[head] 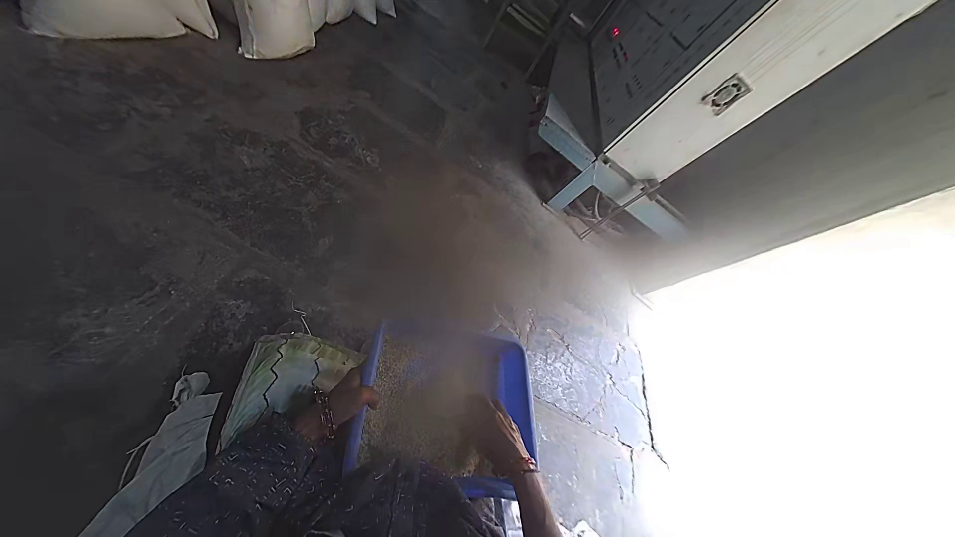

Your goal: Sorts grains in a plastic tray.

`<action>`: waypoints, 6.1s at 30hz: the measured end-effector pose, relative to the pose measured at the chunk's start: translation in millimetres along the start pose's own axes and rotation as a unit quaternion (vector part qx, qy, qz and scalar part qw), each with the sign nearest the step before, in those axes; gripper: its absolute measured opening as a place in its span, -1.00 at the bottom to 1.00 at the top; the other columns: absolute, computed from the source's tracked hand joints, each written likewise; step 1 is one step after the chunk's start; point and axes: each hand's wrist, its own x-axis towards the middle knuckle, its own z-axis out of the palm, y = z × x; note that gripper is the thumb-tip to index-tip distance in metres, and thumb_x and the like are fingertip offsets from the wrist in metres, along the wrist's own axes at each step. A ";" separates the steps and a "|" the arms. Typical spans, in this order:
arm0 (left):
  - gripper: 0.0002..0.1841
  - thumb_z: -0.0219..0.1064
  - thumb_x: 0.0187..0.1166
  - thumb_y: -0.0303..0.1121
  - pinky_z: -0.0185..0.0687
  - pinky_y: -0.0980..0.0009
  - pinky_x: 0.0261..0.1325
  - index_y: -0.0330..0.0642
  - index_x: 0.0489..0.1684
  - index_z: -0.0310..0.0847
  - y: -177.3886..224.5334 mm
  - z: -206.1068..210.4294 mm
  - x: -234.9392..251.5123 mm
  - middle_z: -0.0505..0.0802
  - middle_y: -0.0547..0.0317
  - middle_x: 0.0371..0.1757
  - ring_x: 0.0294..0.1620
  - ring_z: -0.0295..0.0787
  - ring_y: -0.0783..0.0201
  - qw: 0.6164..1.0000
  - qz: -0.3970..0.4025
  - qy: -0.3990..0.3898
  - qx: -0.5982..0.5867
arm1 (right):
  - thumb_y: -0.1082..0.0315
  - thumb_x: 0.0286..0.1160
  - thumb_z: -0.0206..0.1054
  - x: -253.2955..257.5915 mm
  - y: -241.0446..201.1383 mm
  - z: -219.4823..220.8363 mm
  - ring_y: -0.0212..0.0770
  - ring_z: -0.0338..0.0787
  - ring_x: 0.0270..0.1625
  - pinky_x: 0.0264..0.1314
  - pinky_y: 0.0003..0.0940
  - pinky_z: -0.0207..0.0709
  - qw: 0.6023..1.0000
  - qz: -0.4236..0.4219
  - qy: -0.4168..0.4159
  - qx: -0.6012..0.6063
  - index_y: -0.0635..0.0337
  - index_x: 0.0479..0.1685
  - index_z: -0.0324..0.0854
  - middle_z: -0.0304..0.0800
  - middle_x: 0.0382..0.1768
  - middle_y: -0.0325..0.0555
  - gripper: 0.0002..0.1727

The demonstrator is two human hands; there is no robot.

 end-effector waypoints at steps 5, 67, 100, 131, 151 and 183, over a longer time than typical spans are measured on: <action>-0.45 0.28 0.30 -0.78 0.58 0.35 0.01 -0.53 0.37 0.36 -3.3 -0.2 3.4 0.63 -0.11 0.02 -0.08 0.61 0.27 1.000 -0.009 0.012 -0.003 | -0.07 0.31 0.60 -14.2 -26.7 20.9 0.31 0.71 0.38 0.38 0.19 0.61 0.998 -0.042 -0.050 0.008 0.00 0.92 0.02 0.26 0.69 0.40 0.13; -0.43 0.35 0.36 -0.67 0.60 0.21 0.15 -0.54 0.43 0.35 -8.4 -6.5 6.7 0.67 -0.22 0.10 0.01 0.67 0.16 0.999 0.015 0.005 0.043 | 0.07 0.63 0.36 34.8 -109.7 30.0 0.28 0.10 0.89 0.91 0.00 0.01 0.976 -0.209 0.066 0.005 0.39 0.81 0.14 0.10 0.81 0.42 -0.13; -0.42 0.35 0.37 -0.69 0.57 0.16 0.16 -0.54 0.46 0.33 -2.9 -7.1 5.4 0.65 -0.27 0.12 0.03 0.64 0.10 0.998 0.016 0.002 0.069 | 0.31 0.71 0.21 -4.3 -73.1 0.3 0.07 0.82 -0.28 -0.08 0.01 0.63 0.923 -0.299 0.213 0.115 0.49 -0.25 0.74 0.80 -0.38 0.20 -0.64; -0.40 0.35 0.37 -0.68 0.58 0.19 0.19 -0.53 0.48 0.33 -6.0 -8.1 7.8 0.66 -0.26 0.15 0.06 0.66 0.12 0.998 0.016 0.003 0.063 | 0.23 0.67 0.26 26.3 -49.7 28.0 0.29 0.57 0.53 0.64 0.13 0.34 0.975 -0.171 0.131 0.051 0.26 0.31 0.74 0.70 0.35 0.31 -0.60; -0.37 0.37 0.35 -0.68 0.58 0.17 0.21 -0.52 0.51 0.32 -5.4 -8.4 7.5 0.66 -0.28 0.18 0.10 0.67 0.09 0.998 0.008 0.006 0.069 | 0.22 0.71 0.25 21.3 -55.6 32.4 0.20 0.75 0.32 0.47 0.07 0.51 0.976 -0.189 0.102 0.020 0.35 0.18 0.76 0.80 0.16 0.25 -0.63; -0.44 0.37 0.40 -0.66 0.57 0.10 0.22 -0.53 0.46 0.36 -5.0 -7.7 7.7 0.67 -0.30 0.17 0.10 0.66 0.03 0.997 -0.010 0.011 0.073 | 0.29 0.73 0.23 14.3 -57.2 24.9 0.17 0.83 0.20 0.37 0.14 0.56 0.973 -0.177 0.126 0.080 0.40 0.09 0.77 0.86 0.07 0.26 -0.67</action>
